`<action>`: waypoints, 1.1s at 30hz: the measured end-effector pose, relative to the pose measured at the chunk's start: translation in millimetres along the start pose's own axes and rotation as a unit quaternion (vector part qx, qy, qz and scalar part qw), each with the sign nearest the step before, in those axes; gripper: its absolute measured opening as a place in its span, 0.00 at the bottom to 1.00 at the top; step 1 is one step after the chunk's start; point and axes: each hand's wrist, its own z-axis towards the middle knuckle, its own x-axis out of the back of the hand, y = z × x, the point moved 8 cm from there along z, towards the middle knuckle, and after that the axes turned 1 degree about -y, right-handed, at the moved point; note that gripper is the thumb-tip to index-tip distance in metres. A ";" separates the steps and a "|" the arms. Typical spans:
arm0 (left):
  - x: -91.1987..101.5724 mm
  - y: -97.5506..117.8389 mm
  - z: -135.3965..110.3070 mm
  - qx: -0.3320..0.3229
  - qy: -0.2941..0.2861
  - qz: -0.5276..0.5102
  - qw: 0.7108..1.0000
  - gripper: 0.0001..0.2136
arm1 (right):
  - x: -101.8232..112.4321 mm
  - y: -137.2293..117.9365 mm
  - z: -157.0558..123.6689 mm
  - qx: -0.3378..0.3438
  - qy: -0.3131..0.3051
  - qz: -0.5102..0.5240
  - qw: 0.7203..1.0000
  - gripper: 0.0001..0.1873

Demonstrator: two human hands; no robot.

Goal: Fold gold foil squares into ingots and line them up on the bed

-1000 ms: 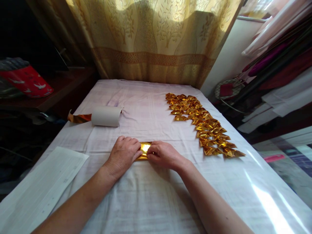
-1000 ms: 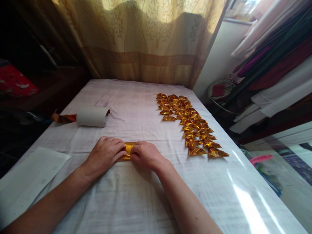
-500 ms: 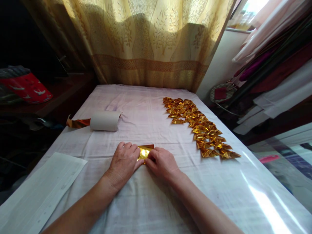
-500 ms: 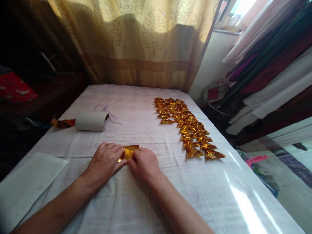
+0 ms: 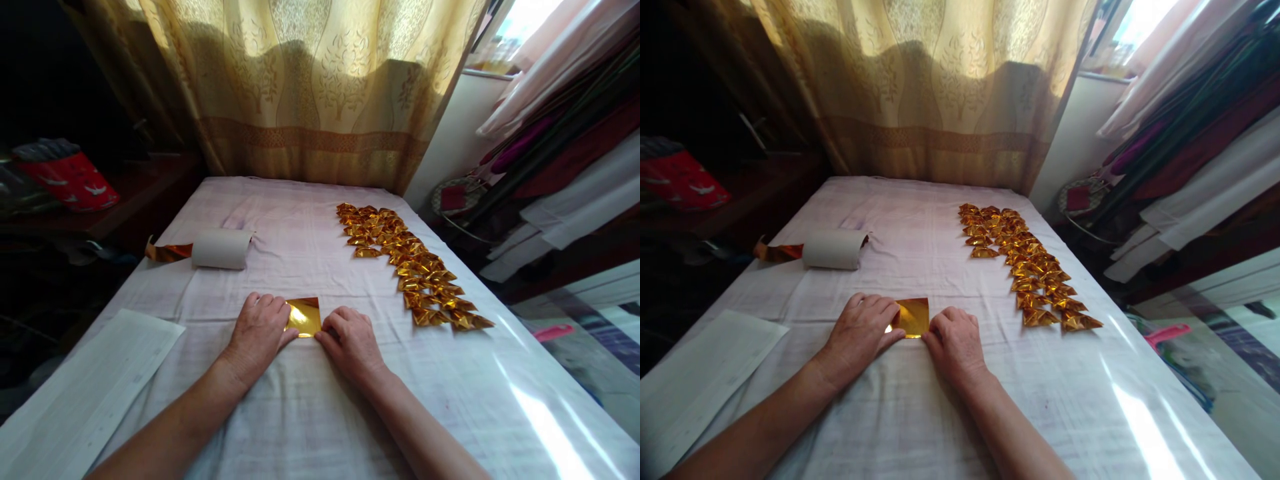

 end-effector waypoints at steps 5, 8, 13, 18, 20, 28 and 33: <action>2.8 0.7 0.3 -0.003 0.009 -0.001 1.000 0.12 | 2.0 9.0 -6.1 0.007 0.028 0.025 0.999 0.02; 3.2 2.2 0.1 -0.006 0.010 0.007 1.000 0.11 | -0.4 -3.0 -11.6 0.052 0.053 -0.003 0.997 0.18; 1.6 2.5 -1.6 -0.006 0.005 0.011 1.000 0.11 | -24.8 -30.2 -21.1 0.136 -0.059 -0.068 0.987 0.31; 1.2 2.1 -3.3 -0.005 0.011 0.001 1.000 0.10 | -27.8 -25.4 -31.2 0.121 -0.117 -0.086 0.982 0.34; 1.4 3.6 -3.0 -0.003 0.018 -0.002 1.000 0.11 | -24.9 -22.9 -35.4 0.120 -0.113 -0.092 0.982 0.33; -4.4 10.0 -6.3 0.034 0.046 0.021 0.998 0.16 | -22.7 -21.5 -39.1 0.117 -0.103 -0.091 0.984 0.32; -13.3 -1.6 -13.7 0.051 0.032 -0.041 0.997 0.12 | -24.7 -19.0 -39.3 0.110 -0.104 -0.087 0.985 0.31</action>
